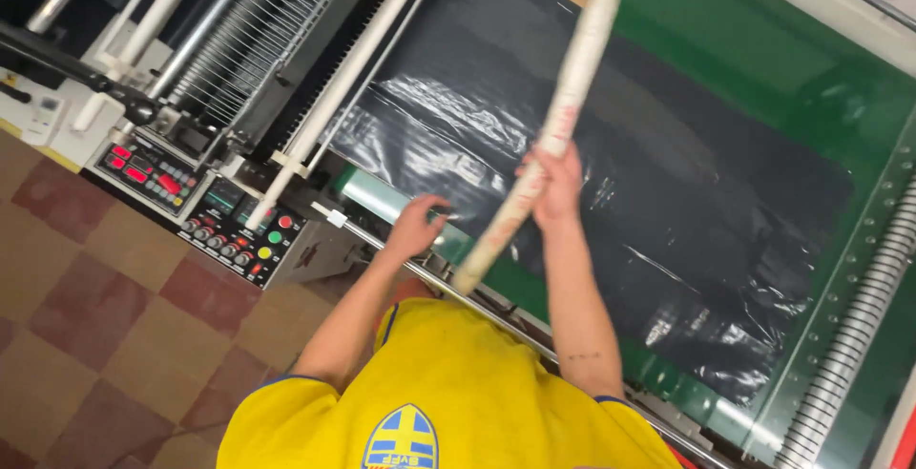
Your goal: Guiding and smoothing a continuous sheet of black plastic film on a conveyor belt using a long rod.
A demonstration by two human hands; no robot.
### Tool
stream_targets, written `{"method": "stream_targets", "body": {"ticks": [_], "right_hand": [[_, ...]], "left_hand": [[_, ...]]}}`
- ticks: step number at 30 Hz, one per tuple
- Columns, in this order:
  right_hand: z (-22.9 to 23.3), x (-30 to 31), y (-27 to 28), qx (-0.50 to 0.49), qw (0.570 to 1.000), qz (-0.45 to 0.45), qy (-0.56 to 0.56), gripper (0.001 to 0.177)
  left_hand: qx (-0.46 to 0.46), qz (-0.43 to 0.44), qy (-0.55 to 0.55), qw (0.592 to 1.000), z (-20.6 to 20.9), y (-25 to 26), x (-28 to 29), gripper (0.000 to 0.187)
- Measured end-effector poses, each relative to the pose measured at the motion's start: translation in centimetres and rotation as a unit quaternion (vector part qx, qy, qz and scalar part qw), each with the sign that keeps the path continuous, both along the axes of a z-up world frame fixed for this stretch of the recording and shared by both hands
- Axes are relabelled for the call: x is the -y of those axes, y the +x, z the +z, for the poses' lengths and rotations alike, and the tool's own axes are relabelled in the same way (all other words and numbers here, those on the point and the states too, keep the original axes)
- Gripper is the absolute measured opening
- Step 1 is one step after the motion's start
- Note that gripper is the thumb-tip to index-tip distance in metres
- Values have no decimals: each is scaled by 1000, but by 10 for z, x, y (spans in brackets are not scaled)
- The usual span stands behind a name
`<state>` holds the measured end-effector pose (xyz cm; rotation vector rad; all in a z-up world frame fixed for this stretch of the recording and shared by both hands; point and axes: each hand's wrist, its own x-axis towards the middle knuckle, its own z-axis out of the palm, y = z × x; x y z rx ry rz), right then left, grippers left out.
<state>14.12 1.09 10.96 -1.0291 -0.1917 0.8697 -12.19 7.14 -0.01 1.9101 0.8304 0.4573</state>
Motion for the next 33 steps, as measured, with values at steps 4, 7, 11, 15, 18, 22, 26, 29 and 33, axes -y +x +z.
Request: {"method": "stream_targets", "body": {"ticks": [4,7,11,15,18,22,26,29,33], "right_hand": [[6,-56,-57,-55,997,51,-2,34],[-6,-89,-64,-86,994,73,-10,30],[-81,-81,-20,-84,994,26,-59,33],[-210,74,108,-11,984,-87,-157,31],[-254,209,200,-61,964,-133,-224,35],[-254,419,300,86,931,-190,-300,28],[-233,500,339,175,851,-282,-407,23],[-274,501,359,201,832,-329,-398,39],[-216,431,313,245,846,-290,-376,35]], "left_hand": [[22,145,-90,985,-24,-39,-30,27],[54,212,-120,968,-31,-42,-39,23],[55,227,-108,966,-23,-8,-18,20],[39,151,-114,981,-28,43,34,19],[52,123,-142,981,-25,92,72,18],[2,28,-97,995,-31,146,113,21],[-94,-120,5,988,-45,190,132,34],[-160,-225,57,960,-73,208,148,46],[-172,-203,-12,964,-44,202,148,51]]}}
